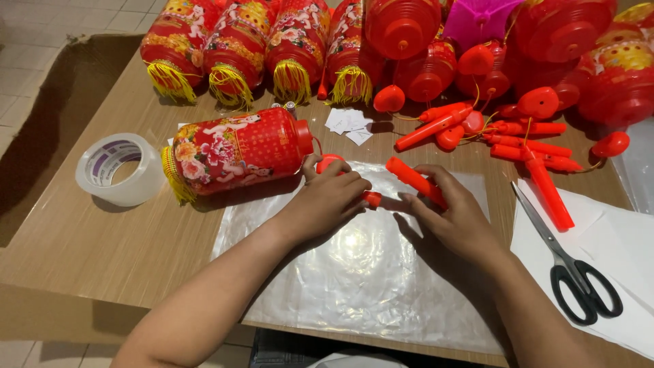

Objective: Assembling red Chinese lanterns by attaching plastic handles and wiping them clean with a cloth.

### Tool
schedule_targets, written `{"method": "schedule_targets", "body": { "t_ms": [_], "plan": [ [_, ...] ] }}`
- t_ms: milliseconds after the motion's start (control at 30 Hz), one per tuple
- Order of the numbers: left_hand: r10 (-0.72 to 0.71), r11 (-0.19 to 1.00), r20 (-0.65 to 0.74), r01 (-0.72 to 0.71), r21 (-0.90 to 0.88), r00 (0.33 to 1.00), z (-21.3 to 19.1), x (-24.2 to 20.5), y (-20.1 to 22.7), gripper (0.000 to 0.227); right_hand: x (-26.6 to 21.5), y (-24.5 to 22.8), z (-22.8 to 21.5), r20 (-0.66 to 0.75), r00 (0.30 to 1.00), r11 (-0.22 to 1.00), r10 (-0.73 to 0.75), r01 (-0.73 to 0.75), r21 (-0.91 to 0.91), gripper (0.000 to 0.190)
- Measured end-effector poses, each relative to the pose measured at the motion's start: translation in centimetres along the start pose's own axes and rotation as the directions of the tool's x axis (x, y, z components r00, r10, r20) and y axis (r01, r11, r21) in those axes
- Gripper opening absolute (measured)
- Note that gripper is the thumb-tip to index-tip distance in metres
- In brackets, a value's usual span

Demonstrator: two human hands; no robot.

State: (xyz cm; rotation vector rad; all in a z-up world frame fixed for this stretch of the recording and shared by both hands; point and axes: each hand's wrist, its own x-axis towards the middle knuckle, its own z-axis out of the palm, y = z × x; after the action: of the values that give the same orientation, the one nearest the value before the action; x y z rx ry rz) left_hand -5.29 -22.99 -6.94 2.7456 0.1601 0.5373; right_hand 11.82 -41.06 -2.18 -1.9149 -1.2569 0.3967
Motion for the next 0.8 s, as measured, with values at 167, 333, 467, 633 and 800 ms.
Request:
{"method": "schedule_targets", "body": {
  "t_ms": [167,333,467,633,800],
  "plan": [
    [0.054,0.994,-0.137,-0.041,0.099,0.989,0.2,0.1,-0.4,0.024,0.4,1.5,0.2,0.034,0.999,0.998,0.038,-0.04,0.058,0.041],
    [0.051,0.983,-0.38,0.022,0.185,0.924,-2.9,0.3,-0.8,0.024,0.0,1.7,0.8,0.016,1.0,0.998,0.02,-0.021,0.051,0.042],
    [-0.029,0.947,-0.483,0.179,0.266,0.875,-5.6,1.3,-1.7,0.022,-0.1,1.4,1.3,-0.007,0.998,0.986,0.067,-0.065,0.157,0.043],
    [-0.26,0.863,-0.247,0.34,0.373,0.933,-7.7,5.6,-6.6,0.026,-0.1,1.0,1.3,-0.004,0.996,0.969,0.089,-0.085,0.231,0.041],
    [-0.679,0.643,0.058,0.555,0.528,0.732,-7.3,11.4,-14.5,0.042,0.1,1.1,1.1,-0.017,0.995,0.968,0.102,-0.095,0.233,0.042]
  ]
}}
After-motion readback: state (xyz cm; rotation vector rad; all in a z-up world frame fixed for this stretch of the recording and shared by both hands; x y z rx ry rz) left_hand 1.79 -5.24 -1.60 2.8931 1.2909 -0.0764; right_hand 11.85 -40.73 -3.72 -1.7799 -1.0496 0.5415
